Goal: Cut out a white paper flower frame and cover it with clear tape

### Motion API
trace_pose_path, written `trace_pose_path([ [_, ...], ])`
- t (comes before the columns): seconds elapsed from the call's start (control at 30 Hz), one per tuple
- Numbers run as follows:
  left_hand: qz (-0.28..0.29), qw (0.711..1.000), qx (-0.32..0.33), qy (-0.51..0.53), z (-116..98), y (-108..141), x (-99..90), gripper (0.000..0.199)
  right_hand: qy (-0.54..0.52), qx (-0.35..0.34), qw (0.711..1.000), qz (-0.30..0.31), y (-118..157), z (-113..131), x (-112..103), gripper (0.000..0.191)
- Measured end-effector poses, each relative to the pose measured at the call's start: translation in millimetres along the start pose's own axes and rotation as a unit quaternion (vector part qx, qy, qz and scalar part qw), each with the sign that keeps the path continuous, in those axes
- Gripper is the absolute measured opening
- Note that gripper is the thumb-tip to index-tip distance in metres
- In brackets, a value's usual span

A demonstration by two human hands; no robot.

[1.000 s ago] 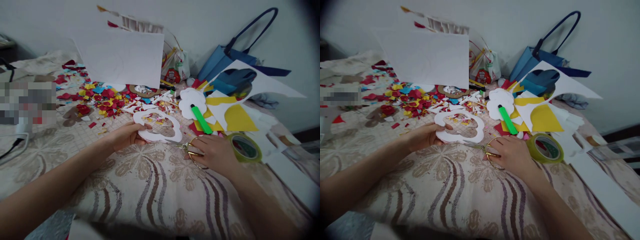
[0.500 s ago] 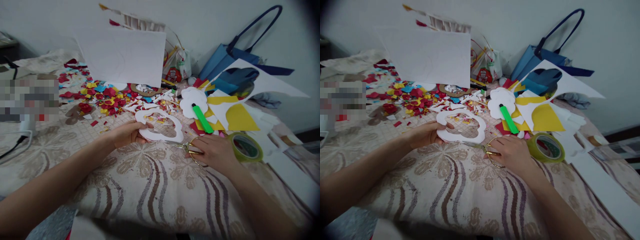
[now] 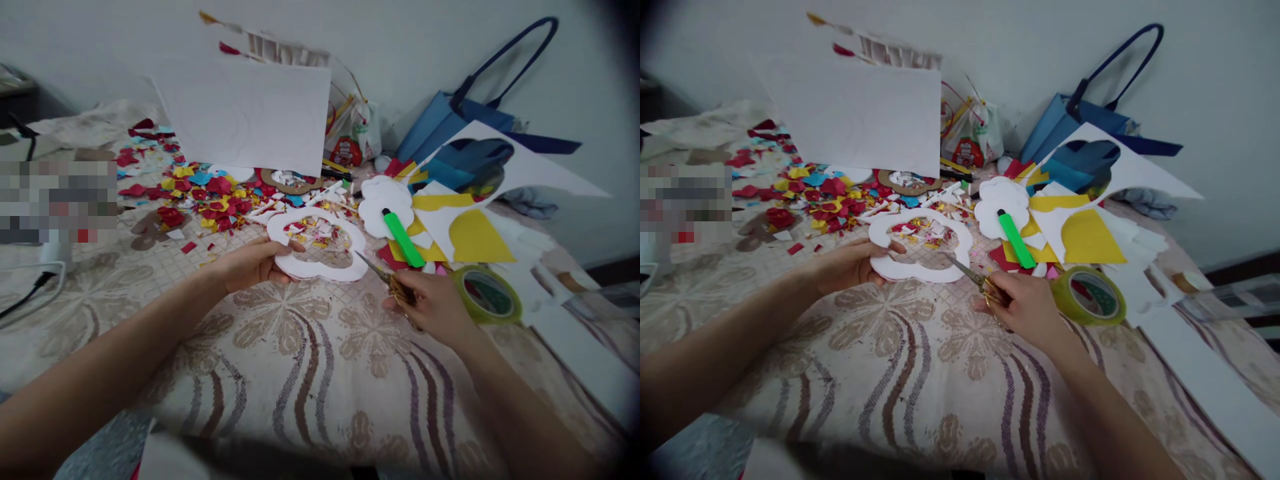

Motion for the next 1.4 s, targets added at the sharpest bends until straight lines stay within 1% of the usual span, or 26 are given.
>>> trace_pose_path([
  [0.03,-0.002,1.000,0.008,-0.002,-1.0,0.1,-0.7,0.022,-0.044,0.019,0.999,0.025,1.0,1.2,-0.8,0.036],
  [0.1,-0.008,1.000,0.023,-0.005,-2.7,0.1,-2.5,0.020,-0.138,0.041,0.986,0.087,3.5,4.8,-0.6,0.038],
  [0.2,-0.014,0.999,0.038,-0.010,-4.1,-0.6,-5.8,0.015,-0.242,0.036,0.952,0.184,7.2,8.8,3.4,0.050],
  [0.3,-0.014,0.998,0.054,-0.015,-4.2,-1.4,-8.8,0.010,-0.279,0.027,0.922,0.265,10.7,4.5,10.5,0.058],
  [0.37,-0.012,0.998,0.059,-0.022,-3.2,-1.9,-10.5,0.009,-0.283,0.024,0.913,0.293,12.1,-1.1,14.3,0.059],
  [0.5,-0.003,0.998,0.059,-0.029,0.1,-2.6,-13.5,0.009,-0.294,0.018,0.900,0.322,13.0,-7.4,18.1,0.058],
  [0.63,0.013,0.997,0.069,-0.034,1.2,-2.4,-13.6,0.008,-0.303,0.023,0.893,0.333,11.5,-6.6,19.1,0.056],
  [0.77,0.014,0.997,0.071,-0.041,0.0,-1.2,-12.3,0.009,-0.314,0.034,0.879,0.358,11.0,-7.3,20.5,0.056],
  [0.93,0.028,0.996,0.067,-0.059,-1.5,-0.4,-12.6,0.010,-0.317,0.036,0.878,0.358,11.5,-12.7,21.5,0.053],
  [1.27,0.032,0.994,0.069,-0.080,-2.6,0.6,-10.6,0.009,-0.340,0.065,0.866,0.361,14.1,-18.0,23.0,0.050],
  [1.33,0.034,0.994,0.067,-0.083,-2.2,0.5,-10.8,0.009,-0.337,0.070,0.868,0.358,13.7,-17.2,22.1,0.050],
  [1.4,0.037,0.994,0.068,-0.083,-1.3,-0.1,-11.7,0.010,-0.332,0.061,0.872,0.354,12.3,-14.9,20.4,0.050],
])
Point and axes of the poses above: each hand's wrist, its own y-axis away from the middle knuckle, its own x-axis out of the palm, z = x × y, the point moved 3 cm from there along -y, towards the middle knuckle, and after that the axes turned 8 degrees about -y, right-handed, at the moved point
